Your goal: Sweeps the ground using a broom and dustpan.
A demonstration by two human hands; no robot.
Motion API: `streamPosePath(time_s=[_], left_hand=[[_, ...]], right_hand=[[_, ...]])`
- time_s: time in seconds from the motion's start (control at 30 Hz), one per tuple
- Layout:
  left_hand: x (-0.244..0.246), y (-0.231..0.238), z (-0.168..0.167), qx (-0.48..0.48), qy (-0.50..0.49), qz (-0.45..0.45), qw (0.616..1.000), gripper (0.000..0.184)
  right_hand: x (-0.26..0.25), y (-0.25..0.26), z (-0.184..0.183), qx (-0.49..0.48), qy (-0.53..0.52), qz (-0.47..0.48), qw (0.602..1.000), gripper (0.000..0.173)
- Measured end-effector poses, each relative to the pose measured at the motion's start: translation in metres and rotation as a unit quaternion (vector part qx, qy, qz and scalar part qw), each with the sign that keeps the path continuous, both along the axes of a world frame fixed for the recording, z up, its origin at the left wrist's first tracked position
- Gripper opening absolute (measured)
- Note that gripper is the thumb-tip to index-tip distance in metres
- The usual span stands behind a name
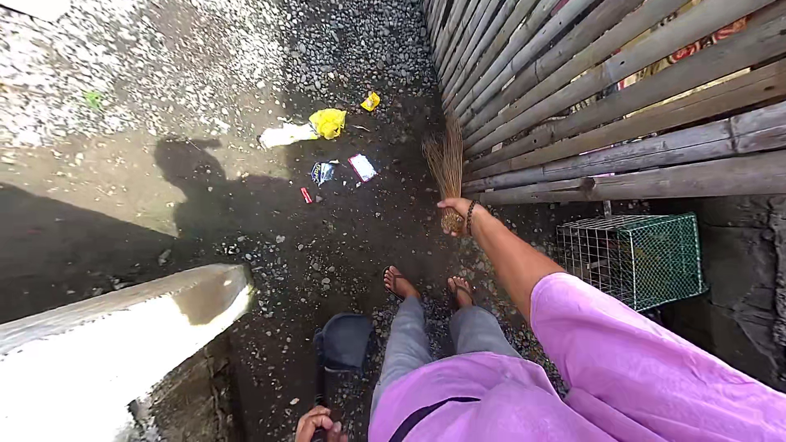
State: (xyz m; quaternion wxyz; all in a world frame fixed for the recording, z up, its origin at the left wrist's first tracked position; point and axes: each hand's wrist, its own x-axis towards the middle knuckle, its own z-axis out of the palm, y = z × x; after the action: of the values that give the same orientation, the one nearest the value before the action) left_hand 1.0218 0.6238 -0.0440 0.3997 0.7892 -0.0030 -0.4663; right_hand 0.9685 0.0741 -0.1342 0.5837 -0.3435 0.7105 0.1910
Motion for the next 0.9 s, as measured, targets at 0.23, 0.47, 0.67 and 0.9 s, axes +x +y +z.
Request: streamPosePath(time_s=[0.23, 0.47, 0.67, 0.9], left_hand=[[-0.002, 0.007, -0.008, -0.009, -0.013, 0.030, 0.999, 0.018], [0.003, 0.004, -0.012, -0.012, -0.016, 0.062, 0.998, 0.017], [0.003, 0.015, -0.011, -0.001, -0.004, 0.077, 0.997, 0.019], [0.009, 0.011, -0.019, 0.008, 0.016, 0.106, 0.994, 0.021]], right_hand=[[-0.041, 0.003, 0.005, -0.121, -0.043, 0.305, 0.944, 0.077], [-0.018, 0.033, 0.008, -0.059, 0.025, 0.165, 0.984, 0.063], [-0.048, -0.036, 0.020, -0.030, -0.113, 0.117, 0.986, 0.042], [-0.211, 0.075, 0.163, 0.077, -0.051, 0.040, 0.995, 0.040]])
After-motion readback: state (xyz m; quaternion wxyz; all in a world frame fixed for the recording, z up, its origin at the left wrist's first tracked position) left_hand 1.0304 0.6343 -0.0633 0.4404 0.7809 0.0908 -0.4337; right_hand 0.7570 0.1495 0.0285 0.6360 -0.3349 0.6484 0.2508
